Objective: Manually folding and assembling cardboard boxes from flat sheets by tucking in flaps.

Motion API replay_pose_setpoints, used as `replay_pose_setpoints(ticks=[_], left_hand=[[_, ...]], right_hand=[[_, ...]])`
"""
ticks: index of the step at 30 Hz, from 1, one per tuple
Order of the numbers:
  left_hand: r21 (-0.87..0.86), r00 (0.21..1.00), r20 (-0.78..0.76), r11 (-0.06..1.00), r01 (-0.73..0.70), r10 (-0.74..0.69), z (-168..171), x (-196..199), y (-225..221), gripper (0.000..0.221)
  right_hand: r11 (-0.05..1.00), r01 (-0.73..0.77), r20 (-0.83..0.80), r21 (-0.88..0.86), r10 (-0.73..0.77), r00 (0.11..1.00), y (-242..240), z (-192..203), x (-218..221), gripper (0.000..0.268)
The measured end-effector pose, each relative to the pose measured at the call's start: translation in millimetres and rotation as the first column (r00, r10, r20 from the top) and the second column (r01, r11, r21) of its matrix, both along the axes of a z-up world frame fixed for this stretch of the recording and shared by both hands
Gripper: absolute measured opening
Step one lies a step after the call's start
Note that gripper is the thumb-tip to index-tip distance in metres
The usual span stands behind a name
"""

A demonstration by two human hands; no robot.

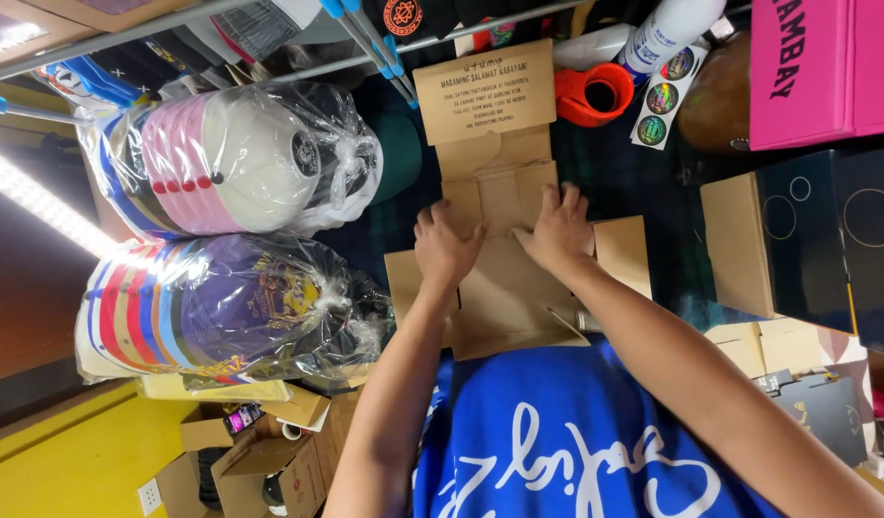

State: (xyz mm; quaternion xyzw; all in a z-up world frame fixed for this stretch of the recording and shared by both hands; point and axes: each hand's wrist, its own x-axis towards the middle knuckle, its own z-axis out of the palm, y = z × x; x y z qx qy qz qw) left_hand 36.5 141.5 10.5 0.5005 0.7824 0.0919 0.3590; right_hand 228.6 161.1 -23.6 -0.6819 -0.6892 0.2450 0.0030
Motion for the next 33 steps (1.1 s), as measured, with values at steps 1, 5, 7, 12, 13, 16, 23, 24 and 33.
replay_pose_setpoints(ticks=[1, 5, 7, 12, 13, 16, 23, 24, 33], left_hand=[[0.043, 0.994, -0.109, 0.999, -0.009, 0.014, -24, 2, 6, 0.080], [0.071, 0.955, -0.296, 0.997, -0.011, 0.031, -39, 13, 20, 0.092], [0.062, 0.969, -0.246, 0.998, 0.005, 0.010, -43, 13, 23, 0.092], [0.000, 0.998, 0.046, 0.999, 0.035, -0.035, -14, -33, 20, 0.103], [0.052, 0.960, 0.276, 0.996, -0.072, 0.055, -9, -48, 10, 0.095], [0.064, 0.774, 0.621, 0.976, -0.209, 0.124, 24, -63, -14, 0.092], [-0.010, 0.941, 0.338, 1.000, -0.012, 0.015, -33, -61, -27, 0.067], [-0.008, 0.940, 0.341, 1.000, -0.008, 0.010, -41, -60, -31, 0.067], [0.036, 0.969, 0.032, 0.969, 0.244, -0.245, -7, -51, -60, 0.052]], right_hand=[[0.999, 0.035, 0.062, -0.003, -0.035, 0.997, 5, -4, -3, 0.090], [0.998, 0.062, 0.134, -0.019, -0.059, 0.989, 18, -5, -4, 0.096], [0.999, 0.035, 0.138, 0.034, -0.039, 0.990, 20, -29, -1, 0.090], [0.996, 0.085, 0.040, -0.038, -0.084, 0.996, 26, -11, 13, 0.082], [0.984, 0.166, -0.087, -0.064, -0.172, 0.981, 26, -13, 22, 0.075], [0.959, 0.253, -0.245, -0.126, -0.277, 0.929, 13, -20, 47, 0.066], [0.944, 0.222, -0.386, -0.243, -0.304, 0.871, -44, 4, 62, 0.061], [0.944, 0.226, -0.385, -0.240, -0.306, 0.871, -49, 12, 61, 0.061], [0.973, 0.116, -0.326, -0.200, -0.178, 0.929, -64, 31, 63, 0.064]])
